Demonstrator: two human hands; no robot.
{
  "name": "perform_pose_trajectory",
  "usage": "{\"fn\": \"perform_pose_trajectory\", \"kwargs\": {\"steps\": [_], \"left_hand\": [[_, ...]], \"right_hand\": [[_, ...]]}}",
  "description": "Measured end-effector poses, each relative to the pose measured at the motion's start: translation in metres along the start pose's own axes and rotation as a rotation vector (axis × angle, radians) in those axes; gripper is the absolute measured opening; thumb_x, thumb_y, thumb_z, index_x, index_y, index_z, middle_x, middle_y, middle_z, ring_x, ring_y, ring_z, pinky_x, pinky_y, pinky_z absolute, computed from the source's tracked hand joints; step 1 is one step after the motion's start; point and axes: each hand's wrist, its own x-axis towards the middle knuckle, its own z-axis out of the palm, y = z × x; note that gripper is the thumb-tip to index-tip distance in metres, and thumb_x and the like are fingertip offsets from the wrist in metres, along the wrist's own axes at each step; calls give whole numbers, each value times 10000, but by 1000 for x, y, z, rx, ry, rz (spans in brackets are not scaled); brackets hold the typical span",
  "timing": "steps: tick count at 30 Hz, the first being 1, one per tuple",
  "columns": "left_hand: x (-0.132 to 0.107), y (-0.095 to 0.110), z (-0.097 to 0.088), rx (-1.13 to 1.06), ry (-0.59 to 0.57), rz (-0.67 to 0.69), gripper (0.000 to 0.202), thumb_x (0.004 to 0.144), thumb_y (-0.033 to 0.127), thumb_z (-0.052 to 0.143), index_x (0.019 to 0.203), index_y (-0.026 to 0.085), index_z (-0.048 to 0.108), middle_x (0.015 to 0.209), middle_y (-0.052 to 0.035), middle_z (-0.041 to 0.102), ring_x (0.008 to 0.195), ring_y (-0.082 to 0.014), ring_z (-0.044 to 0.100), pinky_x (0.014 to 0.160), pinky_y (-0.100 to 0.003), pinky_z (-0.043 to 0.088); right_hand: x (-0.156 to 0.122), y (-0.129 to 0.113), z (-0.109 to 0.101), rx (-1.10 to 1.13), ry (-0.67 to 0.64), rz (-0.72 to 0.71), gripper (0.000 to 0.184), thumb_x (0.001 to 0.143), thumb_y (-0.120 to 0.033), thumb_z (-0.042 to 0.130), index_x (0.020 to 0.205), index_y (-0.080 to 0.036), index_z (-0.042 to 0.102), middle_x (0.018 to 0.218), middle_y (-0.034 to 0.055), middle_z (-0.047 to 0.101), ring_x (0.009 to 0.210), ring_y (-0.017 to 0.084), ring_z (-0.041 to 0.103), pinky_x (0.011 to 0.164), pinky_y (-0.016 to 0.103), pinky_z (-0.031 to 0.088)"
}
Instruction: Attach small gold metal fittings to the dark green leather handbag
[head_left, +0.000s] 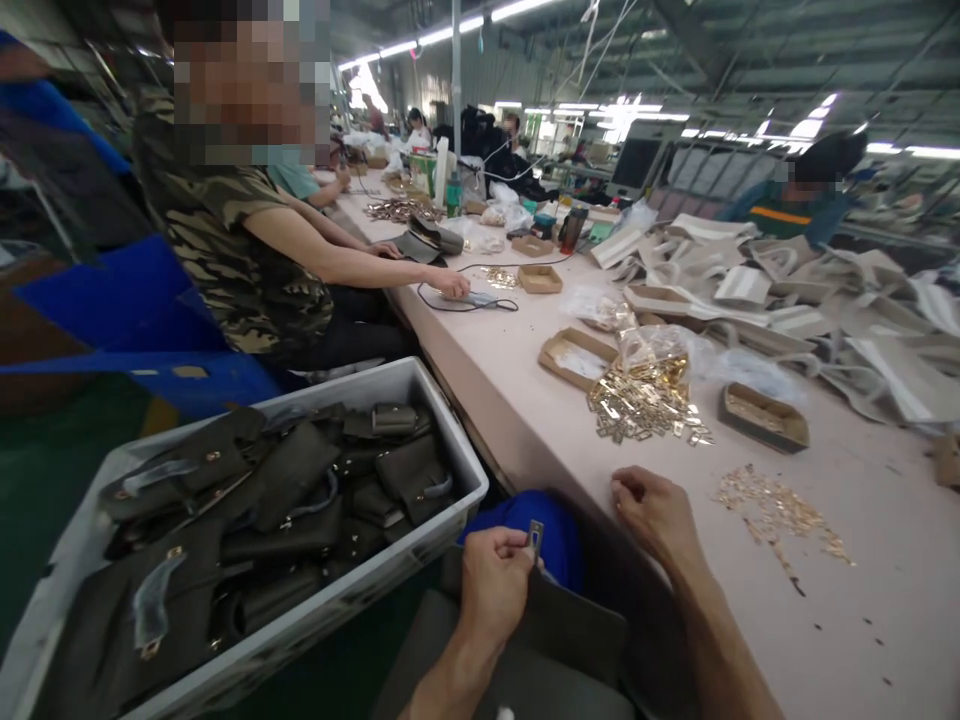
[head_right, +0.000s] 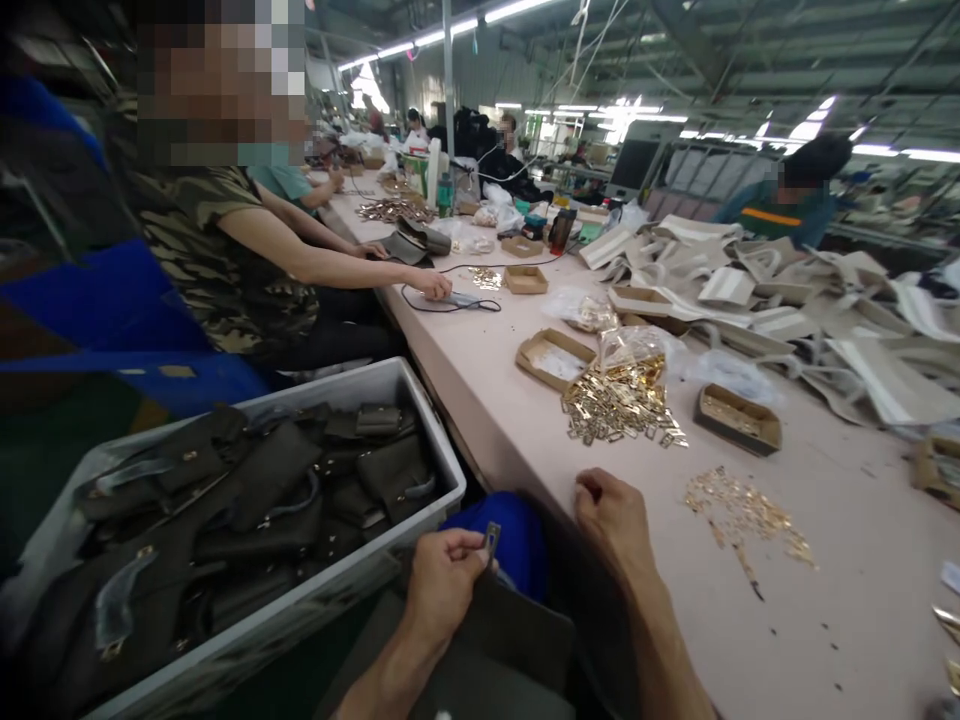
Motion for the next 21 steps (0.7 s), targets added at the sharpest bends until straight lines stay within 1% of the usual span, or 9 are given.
{"fn": "perform_pose_trajectory", "kwargs": {"steps": [2,4,6,7,10,14,17,21], "left_hand": [[0,-1,0,-10,-16,5,145,750,128,666,811,123,797,744,-121,816,630,-242,758,574,-293,506],[1,-2,-1,-9,-27,9,161,762,134,663,823,121,811,760,-122,820,646,-249,763,584,-299,512],[2,-3,-1,11,-42,29,179,775,154,666,836,121,831,763,-118,820,681,-262,771,613,-309,524],[2,-4,-2,29,-56,47,197,784,162,661,850,122,842,767,-115,821,704,-267,775,632,-315,530],[2,-2,-4,94,-85,118,252,797,150,632,899,133,863,795,-101,826,775,-272,778,698,-324,542],[0,1,-7,124,-107,183,310,813,128,595,944,172,873,820,-69,834,783,-246,766,716,-308,531],[-3,2,-8,82,-141,198,332,833,129,570,944,196,875,805,-51,832,762,-228,759,695,-291,519],[-5,4,-8,62,-143,200,349,834,115,551,926,200,877,782,-44,826,757,-222,755,695,-282,518]], "right_hand": [[-13,-16,-3,219,-33,88,247,810,-416,698,869,-192,782,811,87,766,750,262,688,723,374,511],[-27,-35,-2,436,-114,148,300,814,-473,749,871,-180,777,696,55,716,623,210,627,597,324,475],[-40,-53,5,590,-189,168,338,826,-499,774,870,-165,770,605,26,656,534,166,553,520,290,427],[-46,-60,9,636,-216,167,347,828,-503,785,862,-158,766,585,20,640,518,156,538,510,281,422],[-55,-72,25,698,-275,169,351,828,-494,809,836,-146,758,605,40,668,544,160,580,543,274,471],[-61,-74,40,769,-330,193,343,835,-479,819,830,-142,752,633,52,693,560,167,615,560,273,509],[-64,-74,46,806,-355,204,342,835,-471,825,824,-138,752,632,51,692,562,167,623,561,269,521],[-68,-75,48,796,-354,205,335,840,-464,821,829,-135,755,643,55,699,570,175,633,576,280,544]]}}
